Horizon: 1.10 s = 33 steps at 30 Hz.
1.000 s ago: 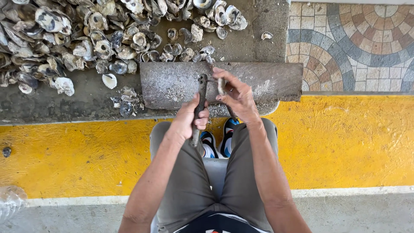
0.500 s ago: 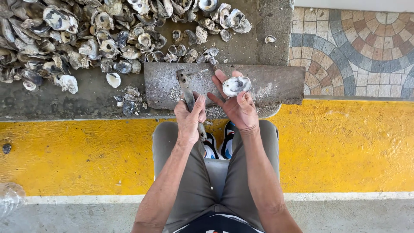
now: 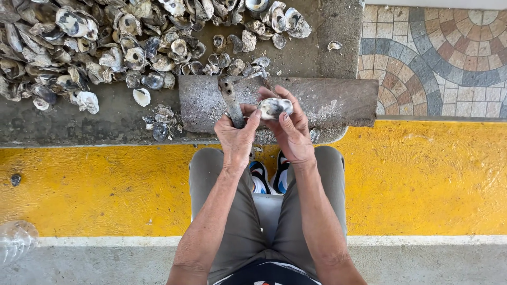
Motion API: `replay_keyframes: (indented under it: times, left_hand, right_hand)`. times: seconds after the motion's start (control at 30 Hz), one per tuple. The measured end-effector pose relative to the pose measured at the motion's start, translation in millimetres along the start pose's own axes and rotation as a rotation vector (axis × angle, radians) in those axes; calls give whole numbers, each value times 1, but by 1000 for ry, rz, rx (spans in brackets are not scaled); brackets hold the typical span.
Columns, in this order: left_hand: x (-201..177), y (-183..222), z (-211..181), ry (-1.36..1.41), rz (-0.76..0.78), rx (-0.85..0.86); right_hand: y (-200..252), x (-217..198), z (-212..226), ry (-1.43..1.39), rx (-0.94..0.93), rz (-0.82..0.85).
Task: Shucking oysters using a metal tool and a stone block workspace.
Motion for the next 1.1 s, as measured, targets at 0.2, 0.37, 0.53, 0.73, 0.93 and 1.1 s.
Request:
replay_keyframes:
  times: [0.2, 0.37, 0.53, 0.73, 0.93, 1.1]
  left_hand:
    - [-8, -5, 0, -81, -20, 23]
    - [-26, -13, 14, -173, -48, 6]
    - [-62, -47, 48, -589, 104, -49]
    - [-75, -66, 67, -850, 366, -62]
    - [-78, -86, 97, -914, 379, -141]
    - [-76, -89, 108, -985, 339, -249]
  right_hand:
    - [11, -49, -6, 269, 48, -195]
    - [10, -52, -15, 350, 65, -250]
    - [21, -105, -62, 519, 131, -410]
    - [24, -152, -98, 704, 329, -571]
    - [7, -168, -109, 883, 398, -525]
    - [0, -170, -111, 957, 404, -472]
Point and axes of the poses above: each hand's wrist, its own y-axis away from the middle knuckle, its own x-axis out of the palm, z = x × y, the point moved 10 cm from there along -y, towards the middle knuckle, and after that the axes turned 13 degrees about z, right-handed, at the moved point
